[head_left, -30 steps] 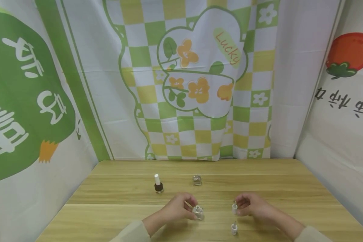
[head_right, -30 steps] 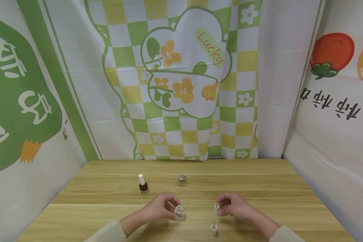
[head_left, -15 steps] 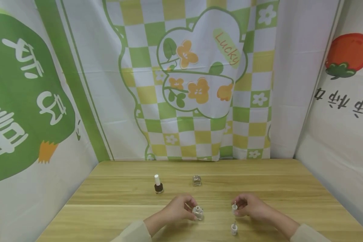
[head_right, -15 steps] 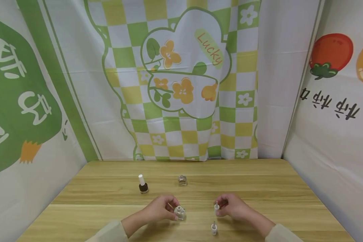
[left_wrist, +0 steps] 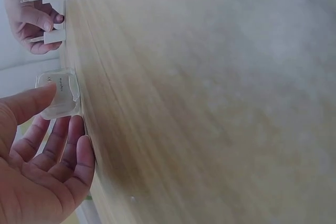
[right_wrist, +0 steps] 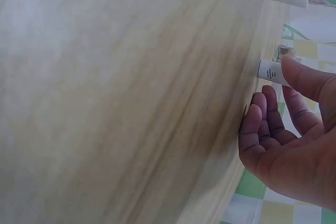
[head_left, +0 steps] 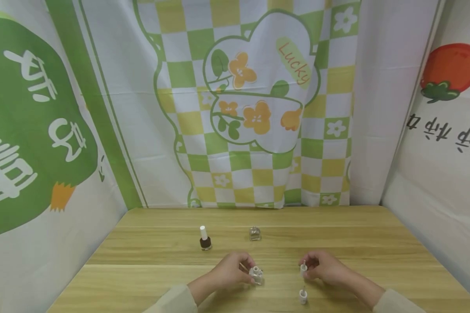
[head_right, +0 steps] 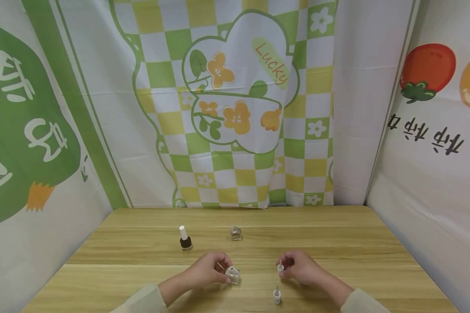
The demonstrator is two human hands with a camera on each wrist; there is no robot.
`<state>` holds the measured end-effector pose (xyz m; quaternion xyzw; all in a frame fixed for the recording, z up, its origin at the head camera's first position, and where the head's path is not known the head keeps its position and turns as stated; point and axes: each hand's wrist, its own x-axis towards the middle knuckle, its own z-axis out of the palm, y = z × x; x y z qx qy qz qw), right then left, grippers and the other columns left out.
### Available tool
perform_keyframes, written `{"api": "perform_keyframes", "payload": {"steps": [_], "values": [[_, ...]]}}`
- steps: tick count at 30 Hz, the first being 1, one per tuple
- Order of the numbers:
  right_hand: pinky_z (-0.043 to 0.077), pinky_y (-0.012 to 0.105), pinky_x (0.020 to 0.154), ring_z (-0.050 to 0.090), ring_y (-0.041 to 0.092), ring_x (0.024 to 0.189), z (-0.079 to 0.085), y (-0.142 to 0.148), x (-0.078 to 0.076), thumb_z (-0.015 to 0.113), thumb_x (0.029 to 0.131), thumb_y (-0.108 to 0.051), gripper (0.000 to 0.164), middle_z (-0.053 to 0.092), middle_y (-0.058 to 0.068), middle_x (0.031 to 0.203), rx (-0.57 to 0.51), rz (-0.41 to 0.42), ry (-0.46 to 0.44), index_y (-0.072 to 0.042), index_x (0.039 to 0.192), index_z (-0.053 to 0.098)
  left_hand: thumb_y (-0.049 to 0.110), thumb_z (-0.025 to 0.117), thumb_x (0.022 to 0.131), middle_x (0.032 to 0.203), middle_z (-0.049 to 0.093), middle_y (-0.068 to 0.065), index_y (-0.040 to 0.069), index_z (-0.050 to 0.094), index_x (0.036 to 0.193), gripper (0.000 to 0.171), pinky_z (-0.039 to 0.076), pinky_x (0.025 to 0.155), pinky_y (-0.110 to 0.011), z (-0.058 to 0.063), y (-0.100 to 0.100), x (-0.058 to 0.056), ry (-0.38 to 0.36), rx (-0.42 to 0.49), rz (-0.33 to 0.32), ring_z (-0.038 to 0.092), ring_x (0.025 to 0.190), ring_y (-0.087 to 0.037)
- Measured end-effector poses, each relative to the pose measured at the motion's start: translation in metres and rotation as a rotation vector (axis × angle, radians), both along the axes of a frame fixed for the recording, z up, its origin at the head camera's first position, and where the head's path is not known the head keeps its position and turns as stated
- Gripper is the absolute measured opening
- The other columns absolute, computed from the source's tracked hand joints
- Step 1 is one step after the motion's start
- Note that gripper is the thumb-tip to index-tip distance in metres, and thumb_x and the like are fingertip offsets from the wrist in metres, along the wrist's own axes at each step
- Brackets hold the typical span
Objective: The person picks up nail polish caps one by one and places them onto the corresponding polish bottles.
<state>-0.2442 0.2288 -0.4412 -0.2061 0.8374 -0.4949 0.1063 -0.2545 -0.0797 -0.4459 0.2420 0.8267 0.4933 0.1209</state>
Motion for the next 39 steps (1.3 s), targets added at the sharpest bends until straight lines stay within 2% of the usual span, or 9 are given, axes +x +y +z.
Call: {"api": "perform_keyframes", "payload": {"steps": [10,18,30,39], "values": [[0.049,0.025,0.067,0.055,0.022,0.081,-0.001,0.001,0.000,0.072,0.078,0.007,0.023,0.058,0.007,0.085,-0.007,-0.025,-0.028,0.008,0.100,0.063,-0.006,0.079,0.071,0.086,0.062,0.000,0.005,0.064,0.089,0.026,0.051,0.074,-0.024,0.001,0.000,0.001,0.029,-0.007,-0.012,0.061,0.077,-0.014],[0.049,0.028,0.063,0.055,0.022,0.081,0.001,0.006,-0.001,0.074,0.080,-0.001,0.028,0.058,0.007,0.087,0.001,-0.053,-0.056,0.006,0.105,0.062,-0.003,0.079,0.071,0.084,0.062,0.002,0.008,0.065,0.088,0.025,0.052,0.072,-0.024,0.001,-0.001,0.001,0.021,-0.007,-0.004,0.062,0.076,-0.015],[0.053,0.035,0.062,0.055,0.022,0.081,0.013,0.013,-0.001,0.071,0.084,-0.005,0.025,0.060,0.007,0.091,0.008,-0.066,-0.039,0.005,0.105,0.062,0.000,0.078,0.075,0.088,0.063,-0.001,0.006,0.066,0.094,0.024,0.053,0.071,-0.028,0.012,-0.002,0.003,0.008,0.021,0.015,0.062,0.081,-0.020],[0.052,0.031,0.077,0.059,0.021,0.091,0.032,0.011,0.001,0.072,0.086,-0.010,0.030,0.063,0.007,0.098,-0.025,-0.109,0.003,0.007,0.108,0.060,0.006,0.079,0.076,0.091,0.064,-0.001,0.008,0.065,0.097,0.025,0.054,0.073,-0.033,0.019,-0.001,0.004,0.009,0.036,0.045,0.062,0.083,-0.020]]}}
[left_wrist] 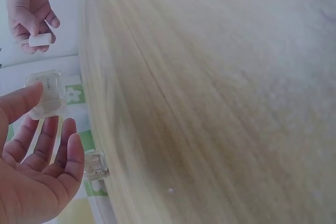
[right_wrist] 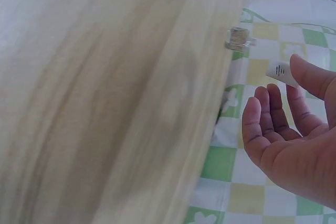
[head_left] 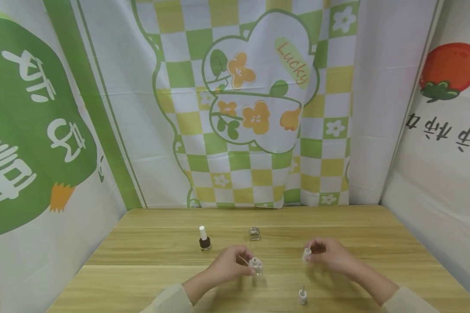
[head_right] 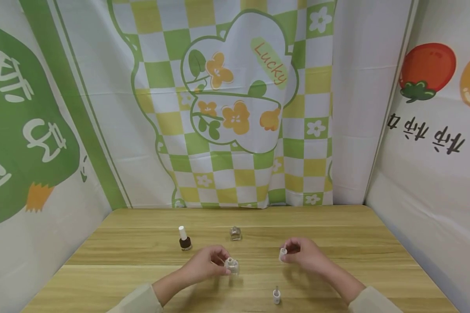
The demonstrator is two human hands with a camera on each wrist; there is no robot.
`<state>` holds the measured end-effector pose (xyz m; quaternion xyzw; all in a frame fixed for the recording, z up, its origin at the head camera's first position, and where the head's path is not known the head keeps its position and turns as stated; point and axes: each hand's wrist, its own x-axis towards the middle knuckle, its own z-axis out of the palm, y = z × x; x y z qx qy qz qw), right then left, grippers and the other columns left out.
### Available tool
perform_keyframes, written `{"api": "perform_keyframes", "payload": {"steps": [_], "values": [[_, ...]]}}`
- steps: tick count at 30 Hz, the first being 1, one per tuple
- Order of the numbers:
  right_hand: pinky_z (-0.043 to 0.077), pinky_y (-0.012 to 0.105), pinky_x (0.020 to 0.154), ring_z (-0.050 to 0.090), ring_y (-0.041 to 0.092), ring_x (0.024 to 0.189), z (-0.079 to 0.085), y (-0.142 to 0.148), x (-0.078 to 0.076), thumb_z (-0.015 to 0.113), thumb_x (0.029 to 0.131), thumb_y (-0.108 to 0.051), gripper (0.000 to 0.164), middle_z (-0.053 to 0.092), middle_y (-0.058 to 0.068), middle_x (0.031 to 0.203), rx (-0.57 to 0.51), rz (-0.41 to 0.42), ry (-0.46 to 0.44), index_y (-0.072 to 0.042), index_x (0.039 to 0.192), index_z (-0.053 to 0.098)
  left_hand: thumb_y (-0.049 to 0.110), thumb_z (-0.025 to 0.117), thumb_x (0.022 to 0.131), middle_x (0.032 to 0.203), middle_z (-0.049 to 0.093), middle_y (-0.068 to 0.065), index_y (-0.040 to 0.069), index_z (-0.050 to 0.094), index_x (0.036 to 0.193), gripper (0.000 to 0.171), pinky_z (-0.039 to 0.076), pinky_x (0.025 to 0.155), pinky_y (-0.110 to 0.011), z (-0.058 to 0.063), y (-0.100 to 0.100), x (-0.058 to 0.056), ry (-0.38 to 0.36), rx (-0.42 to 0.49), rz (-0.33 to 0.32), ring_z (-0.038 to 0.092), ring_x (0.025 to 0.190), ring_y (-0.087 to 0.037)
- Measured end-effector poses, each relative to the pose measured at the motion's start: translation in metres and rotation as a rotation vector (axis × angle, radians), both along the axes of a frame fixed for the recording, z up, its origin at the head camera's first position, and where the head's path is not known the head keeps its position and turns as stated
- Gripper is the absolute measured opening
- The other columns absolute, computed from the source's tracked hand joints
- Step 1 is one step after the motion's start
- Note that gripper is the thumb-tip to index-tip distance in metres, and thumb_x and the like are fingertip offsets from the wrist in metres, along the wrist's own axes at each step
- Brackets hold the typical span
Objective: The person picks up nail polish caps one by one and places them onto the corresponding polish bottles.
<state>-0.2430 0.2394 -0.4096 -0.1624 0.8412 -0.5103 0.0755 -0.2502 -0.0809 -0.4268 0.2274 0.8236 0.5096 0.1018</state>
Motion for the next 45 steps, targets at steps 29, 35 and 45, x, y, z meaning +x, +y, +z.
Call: {"api": "perform_keyframes", "payload": {"steps": [29,35,45], "values": [[0.053,0.038,0.081,0.062,0.025,0.094,0.046,-0.022,0.022,0.069,0.090,-0.015,0.029,0.065,0.010,0.099,-0.112,0.073,-0.029,0.005,0.108,0.059,0.003,0.075,0.081,0.100,0.063,-0.005,0.003,0.063,0.103,0.025,0.056,0.074,-0.030,0.019,0.010,0.014,-0.050,0.186,-0.039,0.064,0.088,-0.022],[0.054,0.038,0.082,0.062,0.028,0.096,0.050,-0.026,0.025,0.069,0.090,-0.013,0.028,0.066,0.011,0.100,-0.141,0.102,-0.040,0.006,0.108,0.058,0.000,0.074,0.080,0.098,0.063,-0.006,0.001,0.063,0.103,0.025,0.056,0.074,-0.029,0.020,0.014,0.016,-0.068,0.232,-0.035,0.064,0.087,-0.021],[0.054,0.032,0.082,0.062,0.028,0.098,0.053,-0.032,0.031,0.068,0.090,-0.011,0.028,0.063,0.012,0.101,-0.144,0.127,-0.029,0.005,0.109,0.058,-0.001,0.074,0.082,0.098,0.064,-0.006,0.001,0.064,0.103,0.023,0.056,0.073,-0.029,0.024,0.019,0.019,-0.076,0.261,-0.054,0.064,0.085,-0.019]]}}
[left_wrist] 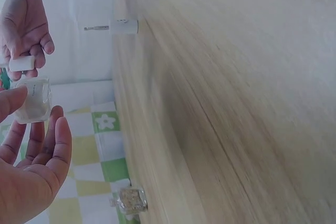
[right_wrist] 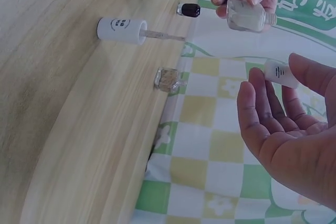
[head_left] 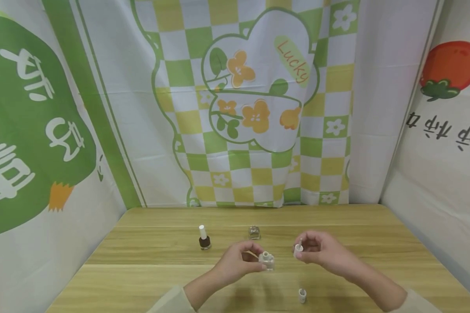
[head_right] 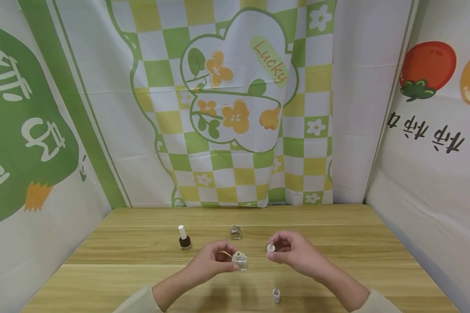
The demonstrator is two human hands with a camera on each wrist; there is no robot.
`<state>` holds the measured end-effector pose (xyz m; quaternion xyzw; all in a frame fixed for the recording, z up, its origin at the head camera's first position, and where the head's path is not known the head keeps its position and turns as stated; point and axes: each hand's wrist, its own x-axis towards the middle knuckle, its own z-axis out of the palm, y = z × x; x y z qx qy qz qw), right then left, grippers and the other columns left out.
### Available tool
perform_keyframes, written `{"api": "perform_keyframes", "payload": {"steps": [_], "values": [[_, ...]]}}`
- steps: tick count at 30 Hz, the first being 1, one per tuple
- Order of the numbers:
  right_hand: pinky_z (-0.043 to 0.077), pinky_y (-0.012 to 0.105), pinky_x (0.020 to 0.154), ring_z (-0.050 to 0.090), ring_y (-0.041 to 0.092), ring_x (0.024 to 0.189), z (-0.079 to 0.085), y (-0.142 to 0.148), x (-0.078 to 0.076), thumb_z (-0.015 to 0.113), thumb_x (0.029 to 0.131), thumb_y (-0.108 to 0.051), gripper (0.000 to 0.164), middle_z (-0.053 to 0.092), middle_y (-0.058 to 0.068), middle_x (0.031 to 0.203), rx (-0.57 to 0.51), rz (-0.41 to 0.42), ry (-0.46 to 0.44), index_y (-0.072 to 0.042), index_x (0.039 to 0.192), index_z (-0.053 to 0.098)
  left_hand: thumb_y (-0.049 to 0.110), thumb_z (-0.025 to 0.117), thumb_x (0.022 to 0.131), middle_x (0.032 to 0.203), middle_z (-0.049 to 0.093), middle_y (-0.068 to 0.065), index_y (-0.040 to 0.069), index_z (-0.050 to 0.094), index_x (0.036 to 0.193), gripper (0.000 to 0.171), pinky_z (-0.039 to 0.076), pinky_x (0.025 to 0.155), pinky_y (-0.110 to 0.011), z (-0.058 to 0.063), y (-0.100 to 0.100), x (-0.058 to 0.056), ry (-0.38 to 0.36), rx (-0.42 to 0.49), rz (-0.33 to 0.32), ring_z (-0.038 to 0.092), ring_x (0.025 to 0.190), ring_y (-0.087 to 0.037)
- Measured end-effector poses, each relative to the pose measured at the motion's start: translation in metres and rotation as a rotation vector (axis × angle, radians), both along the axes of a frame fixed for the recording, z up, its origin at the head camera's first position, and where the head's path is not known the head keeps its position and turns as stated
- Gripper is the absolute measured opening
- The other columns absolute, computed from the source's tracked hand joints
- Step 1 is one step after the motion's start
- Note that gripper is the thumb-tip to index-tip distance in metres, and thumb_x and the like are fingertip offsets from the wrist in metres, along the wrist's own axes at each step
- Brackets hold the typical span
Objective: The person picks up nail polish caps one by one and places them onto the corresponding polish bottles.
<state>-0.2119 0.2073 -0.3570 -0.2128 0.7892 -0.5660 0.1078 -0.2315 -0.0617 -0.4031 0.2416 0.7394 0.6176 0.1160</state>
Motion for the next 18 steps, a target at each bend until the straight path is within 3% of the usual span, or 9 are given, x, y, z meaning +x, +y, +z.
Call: {"api": "perform_keyframes", "payload": {"steps": [9,18], "values": [[0.054,0.029,0.079,0.061,0.027,0.093,0.0031,-0.0055,0.0059,0.069,0.090,-0.010,0.025,0.062,0.013,0.099,0.037,0.012,0.070,0.005,0.107,0.058,-0.001,0.074,0.080,0.097,0.066,-0.006,0.001,0.064,0.102,0.024,0.056,0.073,-0.028,0.0061,0.0061,0.0064,0.015,0.014,-0.005,0.065,0.084,-0.019],[0.053,0.029,0.075,0.061,0.021,0.088,0.0048,-0.0090,0.0100,0.070,0.090,-0.015,0.022,0.064,0.009,0.097,0.112,0.000,0.169,-0.002,0.106,0.063,0.001,0.074,0.081,0.096,0.065,-0.005,0.002,0.064,0.102,0.023,0.056,0.073,-0.027,0.0048,0.0091,0.0083,0.026,0.025,-0.020,0.064,0.087,-0.022]]}}
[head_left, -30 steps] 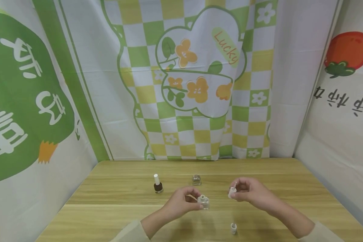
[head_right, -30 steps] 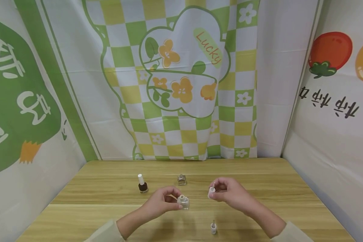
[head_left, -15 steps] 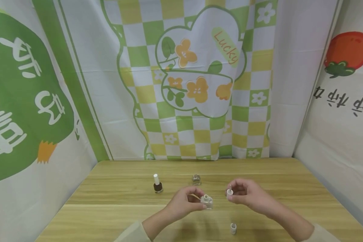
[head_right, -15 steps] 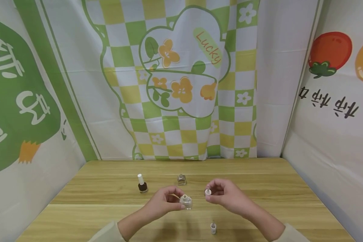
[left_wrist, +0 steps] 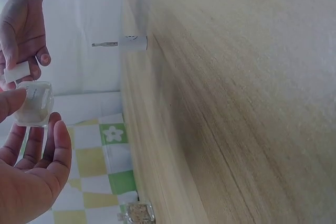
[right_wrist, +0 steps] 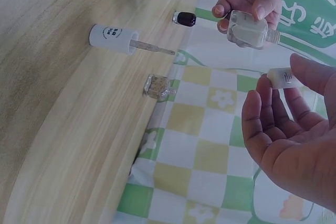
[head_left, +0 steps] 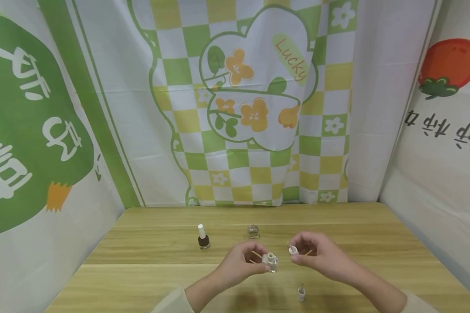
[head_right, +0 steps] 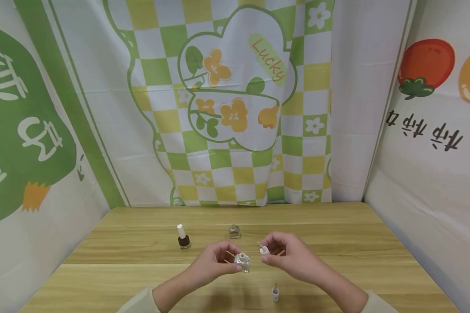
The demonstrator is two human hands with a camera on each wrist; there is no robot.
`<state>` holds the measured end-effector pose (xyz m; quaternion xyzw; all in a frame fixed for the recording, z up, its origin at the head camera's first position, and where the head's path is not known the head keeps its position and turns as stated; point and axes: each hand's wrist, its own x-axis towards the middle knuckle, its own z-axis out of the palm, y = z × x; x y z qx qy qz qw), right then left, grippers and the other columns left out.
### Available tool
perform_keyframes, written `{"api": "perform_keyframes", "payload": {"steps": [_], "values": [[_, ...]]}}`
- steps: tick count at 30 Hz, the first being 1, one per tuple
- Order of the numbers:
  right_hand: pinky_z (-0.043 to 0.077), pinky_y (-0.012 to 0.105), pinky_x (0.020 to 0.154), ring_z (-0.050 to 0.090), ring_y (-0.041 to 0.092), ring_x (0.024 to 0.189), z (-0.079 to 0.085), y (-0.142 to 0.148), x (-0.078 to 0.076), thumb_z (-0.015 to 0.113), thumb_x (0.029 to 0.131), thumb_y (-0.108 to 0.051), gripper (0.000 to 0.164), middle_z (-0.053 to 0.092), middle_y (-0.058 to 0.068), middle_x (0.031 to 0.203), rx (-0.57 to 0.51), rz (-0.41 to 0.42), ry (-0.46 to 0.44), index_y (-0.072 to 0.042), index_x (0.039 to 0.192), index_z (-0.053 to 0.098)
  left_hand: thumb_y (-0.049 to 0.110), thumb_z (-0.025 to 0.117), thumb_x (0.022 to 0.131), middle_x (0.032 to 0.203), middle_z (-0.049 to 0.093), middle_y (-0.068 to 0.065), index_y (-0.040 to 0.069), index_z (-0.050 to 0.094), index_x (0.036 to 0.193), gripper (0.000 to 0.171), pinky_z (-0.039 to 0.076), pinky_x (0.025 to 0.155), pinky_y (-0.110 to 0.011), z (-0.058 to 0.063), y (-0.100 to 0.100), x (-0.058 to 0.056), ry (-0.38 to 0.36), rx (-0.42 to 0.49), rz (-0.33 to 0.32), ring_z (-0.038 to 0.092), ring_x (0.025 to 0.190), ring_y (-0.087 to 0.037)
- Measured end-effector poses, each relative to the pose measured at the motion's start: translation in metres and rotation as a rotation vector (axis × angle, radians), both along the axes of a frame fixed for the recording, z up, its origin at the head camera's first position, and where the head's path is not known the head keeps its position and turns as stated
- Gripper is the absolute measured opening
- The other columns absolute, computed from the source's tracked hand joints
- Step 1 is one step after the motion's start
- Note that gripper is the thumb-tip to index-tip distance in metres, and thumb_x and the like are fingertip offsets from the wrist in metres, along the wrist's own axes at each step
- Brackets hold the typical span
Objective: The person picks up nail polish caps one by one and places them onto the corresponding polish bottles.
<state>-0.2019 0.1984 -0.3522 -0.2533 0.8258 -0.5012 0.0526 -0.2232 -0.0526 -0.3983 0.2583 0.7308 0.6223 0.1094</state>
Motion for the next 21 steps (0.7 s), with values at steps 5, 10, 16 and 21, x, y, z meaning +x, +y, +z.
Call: {"api": "perform_keyframes", "payload": {"steps": [5,10,16,21], "values": [[0.053,0.029,0.070,0.060,0.017,0.083,-0.0011,-0.0012,0.0017,0.070,0.090,-0.017,0.020,0.063,0.005,0.091,0.020,0.008,0.032,-0.005,0.104,0.064,0.001,0.074,0.081,0.095,0.065,-0.005,0.002,0.065,0.102,0.024,0.056,0.073,-0.027,-0.0005,0.0002,0.0016,0.001,0.008,0.000,0.063,0.085,-0.021],[0.052,0.028,0.067,0.058,0.014,0.080,-0.0030,-0.0021,0.0045,0.070,0.090,-0.018,0.018,0.062,0.001,0.087,0.046,0.015,0.085,-0.006,0.102,0.064,0.003,0.075,0.080,0.093,0.065,-0.004,0.003,0.065,0.101,0.024,0.055,0.071,-0.026,-0.0007,-0.0005,0.0021,0.018,-0.007,0.007,0.062,0.083,-0.019],[0.050,0.028,0.068,0.057,0.010,0.080,-0.0014,-0.0037,0.0064,0.071,0.089,-0.023,0.017,0.061,-0.006,0.085,0.117,-0.004,0.166,-0.011,0.101,0.066,0.005,0.075,0.081,0.093,0.065,-0.004,0.005,0.065,0.101,0.022,0.055,0.070,-0.026,-0.0025,-0.0020,0.0017,0.032,-0.017,-0.001,0.062,0.083,-0.018],[0.051,0.029,0.067,0.057,0.009,0.079,-0.0002,-0.0051,0.0085,0.072,0.089,-0.025,0.014,0.061,-0.010,0.085,0.171,-0.009,0.216,-0.016,0.098,0.067,0.006,0.075,0.081,0.094,0.064,-0.003,0.005,0.065,0.101,0.022,0.055,0.070,-0.026,-0.0011,-0.0019,0.0035,0.039,-0.017,-0.006,0.061,0.083,-0.017]]}}
